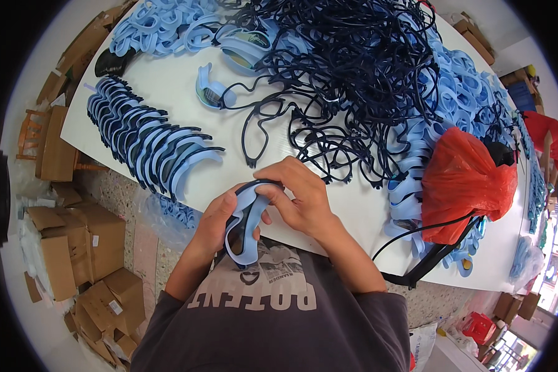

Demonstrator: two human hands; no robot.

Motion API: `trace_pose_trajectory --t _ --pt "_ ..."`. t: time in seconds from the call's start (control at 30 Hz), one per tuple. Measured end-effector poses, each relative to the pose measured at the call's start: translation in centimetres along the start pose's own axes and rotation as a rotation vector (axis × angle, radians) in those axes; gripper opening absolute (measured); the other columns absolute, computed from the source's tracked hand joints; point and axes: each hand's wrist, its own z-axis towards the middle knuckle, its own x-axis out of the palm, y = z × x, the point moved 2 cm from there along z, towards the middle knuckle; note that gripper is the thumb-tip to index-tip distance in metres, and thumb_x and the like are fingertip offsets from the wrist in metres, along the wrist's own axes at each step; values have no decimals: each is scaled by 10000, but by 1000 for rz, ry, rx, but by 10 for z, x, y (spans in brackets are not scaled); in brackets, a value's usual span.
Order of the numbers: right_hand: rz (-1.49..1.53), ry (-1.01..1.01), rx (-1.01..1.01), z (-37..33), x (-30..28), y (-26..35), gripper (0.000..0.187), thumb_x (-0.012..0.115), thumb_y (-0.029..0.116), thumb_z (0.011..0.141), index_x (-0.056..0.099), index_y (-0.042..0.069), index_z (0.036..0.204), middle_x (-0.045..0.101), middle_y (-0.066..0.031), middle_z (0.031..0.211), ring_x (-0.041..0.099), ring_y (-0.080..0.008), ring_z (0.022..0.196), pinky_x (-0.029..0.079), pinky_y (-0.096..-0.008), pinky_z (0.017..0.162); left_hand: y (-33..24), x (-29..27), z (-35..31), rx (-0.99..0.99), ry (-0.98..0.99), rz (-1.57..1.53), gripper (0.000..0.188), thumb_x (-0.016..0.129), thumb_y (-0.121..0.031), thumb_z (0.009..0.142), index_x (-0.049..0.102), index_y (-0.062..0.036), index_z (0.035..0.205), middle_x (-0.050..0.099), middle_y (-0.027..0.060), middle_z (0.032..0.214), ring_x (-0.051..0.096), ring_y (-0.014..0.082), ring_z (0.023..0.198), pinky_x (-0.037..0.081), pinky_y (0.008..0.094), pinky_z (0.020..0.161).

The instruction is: Assemble a pair of protective goggles by attaching black elastic straps to the blue frame.

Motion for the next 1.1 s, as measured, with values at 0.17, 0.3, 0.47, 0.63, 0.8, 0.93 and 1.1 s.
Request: trace_pose_trajectory --t 0.17,0.3,0.47,0.63,0.8,0.93,1.1 --pt "49 40 93 0 -1 5 253 633 -28 761 609 7 1010 615 -114 852 563 -215 737 457 -293 649 3 4 1 52 -46 -63 656 330 -493 967 363 58 1320 559 160 1096 603 171 807 517 245 600" --pt "-44 4 47 2 2 10 214 606 -54 754 600 4 961 600 -116 820 555 -231 703 451 -301 618 4 2 0 32 -8 -57 672 319 -515 962 374 60 1306 555 176 1114 607 180 845 523 253 602" --pt "-118 -115 -36 -1 11 4 197 629 -47 737 601 6 924 598 -113 787 537 -227 640 425 -299 545 13 -3 0 -109 -39 -74 689 317 -559 946 418 47 1257 568 175 1114 607 178 879 531 265 628" --pt "-174 -139 -111 0 2 -6 243 686 8 723 618 7 956 623 -105 813 549 -226 669 424 -304 579 18 -3 2 -37 -184 -85 642 355 -534 948 456 40 1218 596 139 1021 603 167 841 523 275 657" --pt "21 159 7 7 -27 -3 672 787 248 690 481 9 1238 584 -141 1112 558 -269 999 437 -345 837 9 -14 1 73 -227 105 499 602 -367 885 506 21 1183 598 103 987 591 160 865 501 260 686" --pt "32 385 80 14 -16 5 937 813 426 631 376 12 1349 490 -178 1276 505 -289 1166 415 -376 957 -1 -8 4 562 -281 966 608 781 -237 686 513 3 1175 595 147 971 612 211 877 498 307 711" --pt "66 239 -61 -1 0 2 689 741 273 686 473 -19 1249 579 -182 1143 618 -304 979 498 -341 828 -9 1 6 771 -264 995 631 792 -180 620 520 -4 1162 596 139 962 620 245 807 497 306 688"
